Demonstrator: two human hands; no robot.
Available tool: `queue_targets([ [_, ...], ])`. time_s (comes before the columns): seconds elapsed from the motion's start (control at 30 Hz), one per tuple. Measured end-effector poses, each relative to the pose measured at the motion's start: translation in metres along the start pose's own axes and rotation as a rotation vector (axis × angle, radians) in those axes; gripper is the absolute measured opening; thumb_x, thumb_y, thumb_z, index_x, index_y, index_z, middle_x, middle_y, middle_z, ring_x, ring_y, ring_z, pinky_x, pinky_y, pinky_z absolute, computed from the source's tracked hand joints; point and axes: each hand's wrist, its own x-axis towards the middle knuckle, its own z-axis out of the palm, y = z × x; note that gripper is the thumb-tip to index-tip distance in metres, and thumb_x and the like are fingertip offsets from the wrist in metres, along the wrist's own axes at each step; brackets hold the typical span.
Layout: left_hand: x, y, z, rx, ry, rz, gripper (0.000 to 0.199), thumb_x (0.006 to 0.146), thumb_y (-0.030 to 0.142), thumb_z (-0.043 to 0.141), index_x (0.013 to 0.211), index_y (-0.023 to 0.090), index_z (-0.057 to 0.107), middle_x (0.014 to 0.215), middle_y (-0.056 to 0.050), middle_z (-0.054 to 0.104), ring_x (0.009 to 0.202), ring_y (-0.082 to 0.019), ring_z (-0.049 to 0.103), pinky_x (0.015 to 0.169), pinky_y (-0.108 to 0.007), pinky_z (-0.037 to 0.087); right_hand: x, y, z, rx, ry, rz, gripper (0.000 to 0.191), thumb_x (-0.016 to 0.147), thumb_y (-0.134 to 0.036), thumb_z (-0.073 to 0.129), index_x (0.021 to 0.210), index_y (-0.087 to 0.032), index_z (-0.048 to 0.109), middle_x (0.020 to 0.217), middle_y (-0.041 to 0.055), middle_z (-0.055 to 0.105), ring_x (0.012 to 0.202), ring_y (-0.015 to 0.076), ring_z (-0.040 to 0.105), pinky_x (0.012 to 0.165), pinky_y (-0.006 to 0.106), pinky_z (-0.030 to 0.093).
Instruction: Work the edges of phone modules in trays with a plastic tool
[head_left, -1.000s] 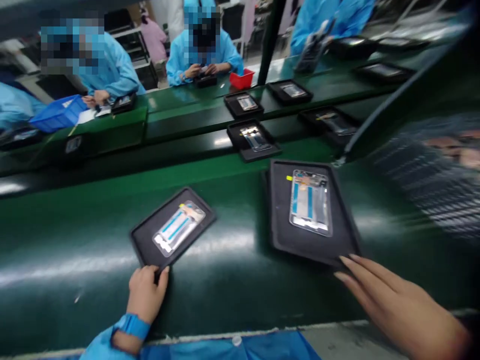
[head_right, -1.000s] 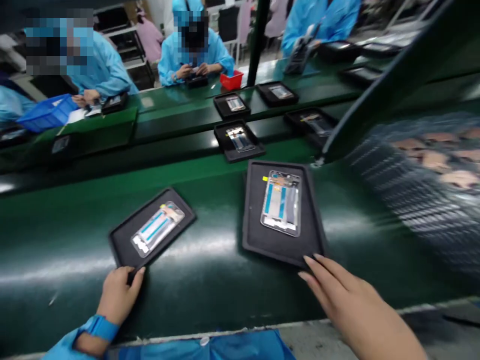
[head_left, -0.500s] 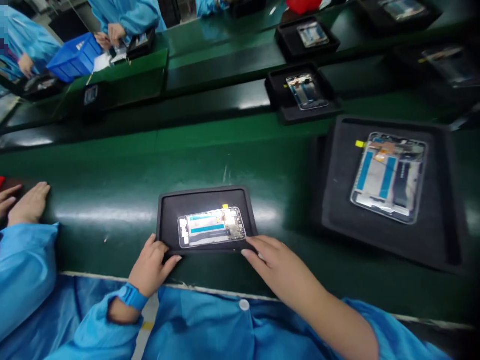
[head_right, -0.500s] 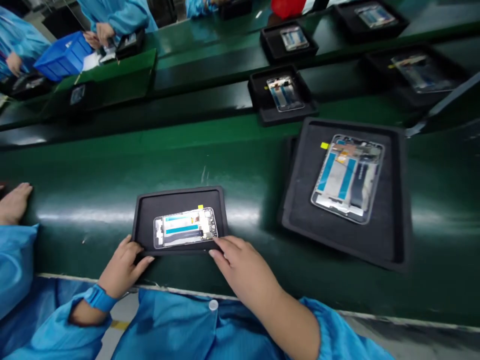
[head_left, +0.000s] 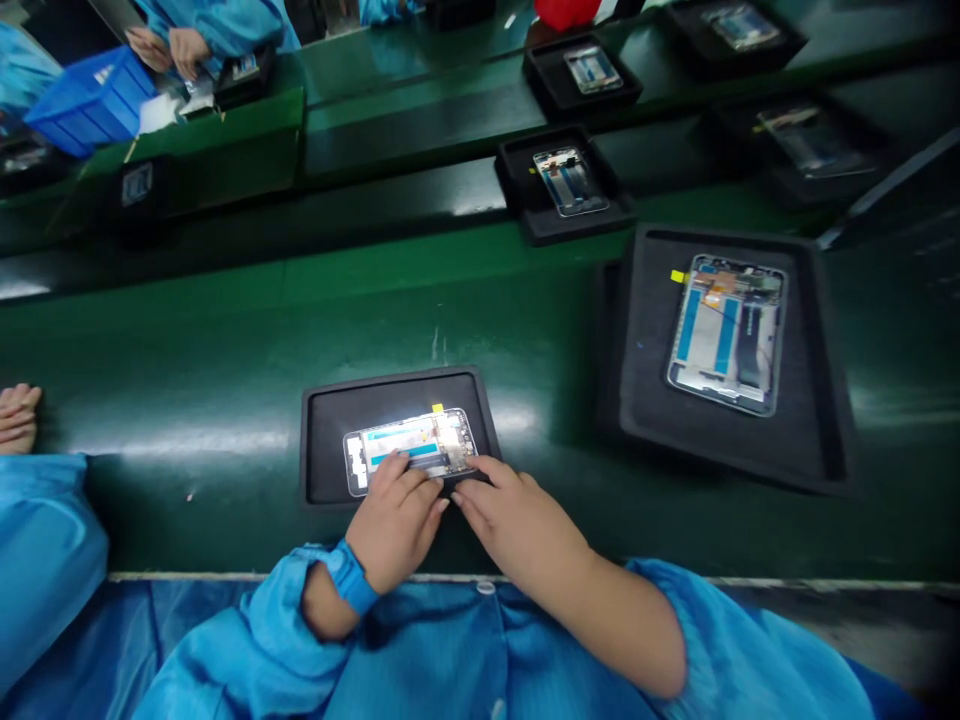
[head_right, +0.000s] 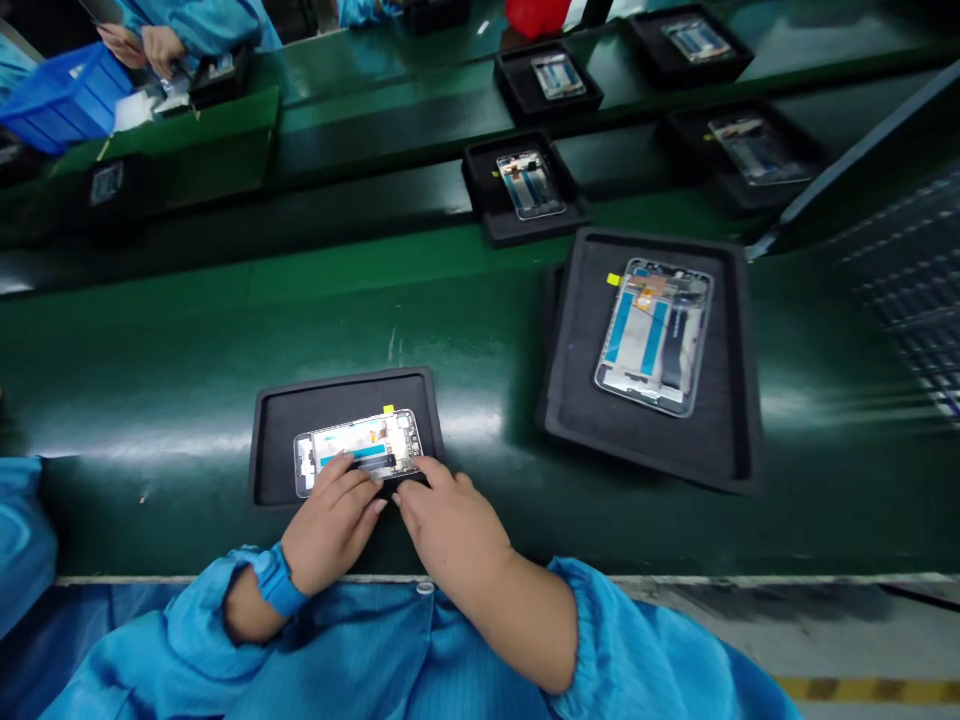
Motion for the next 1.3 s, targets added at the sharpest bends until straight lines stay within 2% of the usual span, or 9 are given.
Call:
queue_targets([
  [0.2, 0.004, 0.003, 0.0, -0.055, -0.002, 0.038, 0.02, 0.083, 0.017, 0.039, 0.089, 0.016, 0.058, 0.077, -0.004, 0.063, 0.088, -0.019, 0.055, 0.089, -0.044, 0.044, -0.005, -0.003, -0.01, 0.019, 0.008, -0.009, 0.023, 0.084, -0.026, 0.041, 0.087, -0.023, 0.064, 0.106, 0.0062, 0.057, 0.082, 0.0219, 0.055, 0.071, 0.037, 0.042],
  [0.4, 0.001, 0.007, 0.005, -0.045, 0.079, 0.03, 0.019, 0.083, 0.017, 0.04, 0.086, 0.015, 0.058, 0.074, -0.004, 0.062, 0.084, -0.018, 0.055, 0.083, -0.04, 0.048, -0.004, -0.004, -0.021, 0.002, -0.076, -0.069, 0.023, 0.086, -0.023, 0.04, 0.08, -0.021, 0.062, 0.081, 0.0027, 0.062, 0.072, 0.0185, 0.055, 0.068, 0.032, 0.04],
  [0.6, 0.009, 0.011, 0.013, 0.052, 0.178, -0.039, 0.017, 0.081, 0.014, 0.041, 0.078, 0.016, 0.058, 0.071, -0.005, 0.058, 0.084, -0.019, 0.053, 0.083, -0.04, 0.047, 0.004, 0.009, -0.017, 0.1, -0.03, -0.074, 0.022, 0.086, -0.026, 0.039, 0.088, -0.021, 0.061, 0.084, 0.0044, 0.063, 0.077, 0.0203, 0.057, 0.07, 0.032, 0.041],
  [0.7, 0.015, 0.011, 0.018, 0.139, 0.124, -0.076, 0.019, 0.082, 0.014, 0.04, 0.076, 0.016, 0.058, 0.07, -0.006, 0.057, 0.088, -0.022, 0.051, 0.083, -0.042, 0.046, 0.01, 0.018, -0.019, 0.381, 0.122, 0.125, 0.025, 0.084, -0.034, 0.043, 0.099, -0.022, 0.058, 0.086, 0.004, 0.064, 0.078, 0.0204, 0.059, 0.067, 0.032, 0.045],
  [0.8, 0.016, 0.009, 0.023, 0.183, 0.037, -0.077, 0.016, 0.081, 0.013, 0.042, 0.077, 0.015, 0.058, 0.072, -0.006, 0.057, 0.091, -0.023, 0.051, 0.085, -0.044, 0.044, 0.015, 0.022, -0.019, 0.66, 0.322, 0.399, 0.036, 0.081, -0.043, 0.042, 0.105, -0.019, 0.054, 0.076, 0.0037, 0.065, 0.068, 0.02, 0.06, 0.058, 0.032, 0.047],
  [0.87, 0.015, 0.009, 0.026, 0.195, 0.009, -0.079, 0.015, 0.08, 0.012, 0.044, 0.08, 0.014, 0.058, 0.074, -0.007, 0.058, 0.093, -0.024, 0.05, 0.086, -0.044, 0.043, 0.016, 0.02, -0.013, 0.799, 0.445, 0.468, 0.041, 0.082, -0.046, 0.038, 0.107, -0.017, 0.051, 0.073, 0.0044, 0.064, 0.066, 0.0193, 0.06, 0.058, 0.032, 0.047],
  [1.03, 0.014, 0.011, 0.028, 0.22, -0.024, -0.09, 0.014, 0.079, 0.011, 0.045, 0.08, 0.012, 0.059, 0.075, -0.008, 0.058, 0.093, -0.024, 0.051, 0.089, -0.044, 0.042, 0.018, 0.015, 0.021, 0.869, 0.799, 0.255, 0.026, 0.084, -0.038, 0.038, 0.101, -0.019, 0.045, 0.086, 0.0071, 0.064, 0.081, 0.0183, 0.06, 0.074, 0.038, 0.047],
  [1.17, 0.015, 0.013, 0.028, 0.24, -0.022, -0.094, 0.013, 0.078, 0.012, 0.046, 0.08, 0.011, 0.059, 0.074, -0.008, 0.058, 0.091, -0.024, 0.052, 0.09, -0.044, 0.041, 0.019, 0.015, 0.039, 0.827, 0.843, 0.092, 0.02, 0.085, -0.032, 0.039, 0.1, -0.02, 0.042, 0.086, 0.0067, 0.063, 0.079, 0.018, 0.06, 0.07, 0.038, 0.048],
  [1.3, 0.015, 0.013, 0.028, 0.253, -0.044, -0.103, 0.015, 0.079, 0.011, 0.045, 0.081, 0.011, 0.059, 0.075, -0.008, 0.059, 0.091, -0.024, 0.053, 0.091, -0.043, 0.04, 0.019, 0.014, 0.037, 0.745, 0.857, 0.046, 0.016, 0.085, -0.03, 0.038, 0.095, -0.02, 0.044, 0.08, 0.0057, 0.063, 0.075, 0.0176, 0.061, 0.07, 0.037, 0.049],
])
